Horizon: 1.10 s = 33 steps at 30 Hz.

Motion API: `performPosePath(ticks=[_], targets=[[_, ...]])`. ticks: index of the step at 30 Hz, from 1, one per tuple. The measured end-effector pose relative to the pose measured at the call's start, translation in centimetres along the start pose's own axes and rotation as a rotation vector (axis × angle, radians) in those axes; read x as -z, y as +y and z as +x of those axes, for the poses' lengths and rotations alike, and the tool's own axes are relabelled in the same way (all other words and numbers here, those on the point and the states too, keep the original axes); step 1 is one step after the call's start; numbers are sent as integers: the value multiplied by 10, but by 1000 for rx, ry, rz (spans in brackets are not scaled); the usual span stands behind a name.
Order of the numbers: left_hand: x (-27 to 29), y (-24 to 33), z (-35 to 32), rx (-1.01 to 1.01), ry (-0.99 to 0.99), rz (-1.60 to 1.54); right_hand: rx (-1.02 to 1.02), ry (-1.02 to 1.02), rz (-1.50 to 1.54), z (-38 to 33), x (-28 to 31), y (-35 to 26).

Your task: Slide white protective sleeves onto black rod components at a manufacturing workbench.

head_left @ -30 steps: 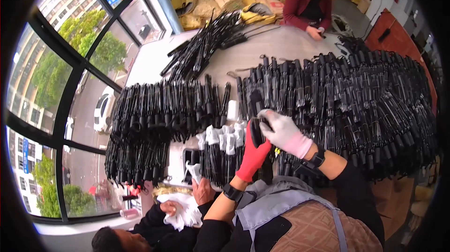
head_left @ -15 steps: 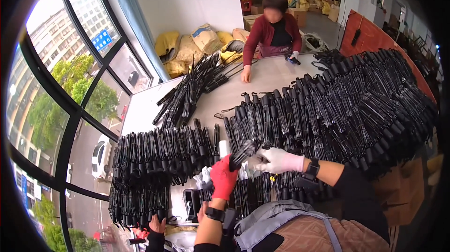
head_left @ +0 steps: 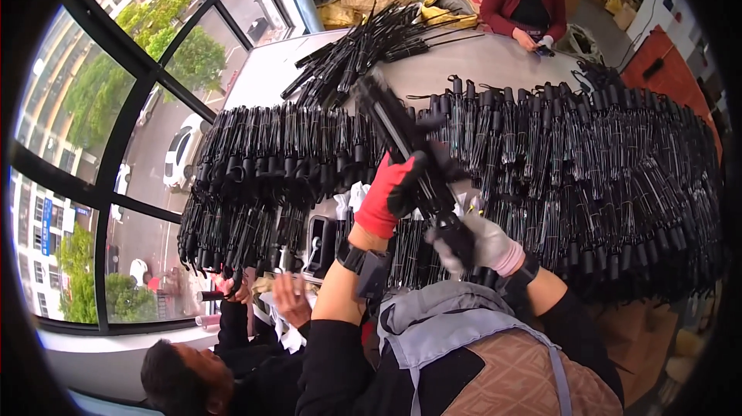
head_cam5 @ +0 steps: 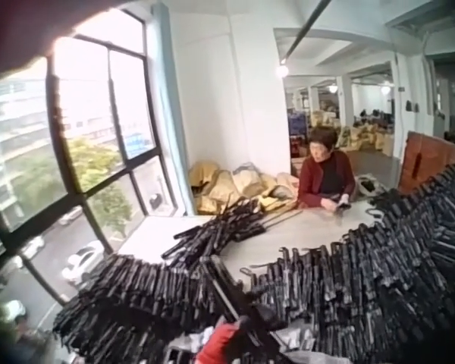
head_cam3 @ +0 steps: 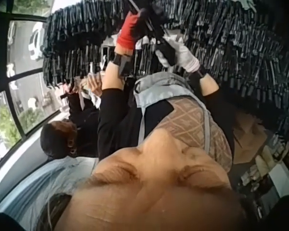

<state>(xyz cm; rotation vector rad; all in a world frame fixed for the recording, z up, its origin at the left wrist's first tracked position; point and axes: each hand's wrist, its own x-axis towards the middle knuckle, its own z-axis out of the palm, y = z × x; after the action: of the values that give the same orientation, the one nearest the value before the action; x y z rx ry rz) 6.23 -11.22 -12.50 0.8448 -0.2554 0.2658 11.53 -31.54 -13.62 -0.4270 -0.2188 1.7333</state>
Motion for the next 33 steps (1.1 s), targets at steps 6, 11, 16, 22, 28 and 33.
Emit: performPosePath(ticks=[6,11,16,22,28,33], targets=[[-54,-4,5,-197,420,-161,816,732,-1881,17,-17,-27],[-54,8,32,-225,393,-265,620,488,-1260,14,-35,-36],[-39,23,22,-293,191,-344,254,274,-870,21,-55,-40],[-56,20,41,-181,280,-318,490,293,-754,34,-33,-20],[-43,45,34,-323,450,-45,845,429,-1332,80,-28,-40],[-46,28,55,-452,545,408,964,374,-1175,104,-36,-75]])
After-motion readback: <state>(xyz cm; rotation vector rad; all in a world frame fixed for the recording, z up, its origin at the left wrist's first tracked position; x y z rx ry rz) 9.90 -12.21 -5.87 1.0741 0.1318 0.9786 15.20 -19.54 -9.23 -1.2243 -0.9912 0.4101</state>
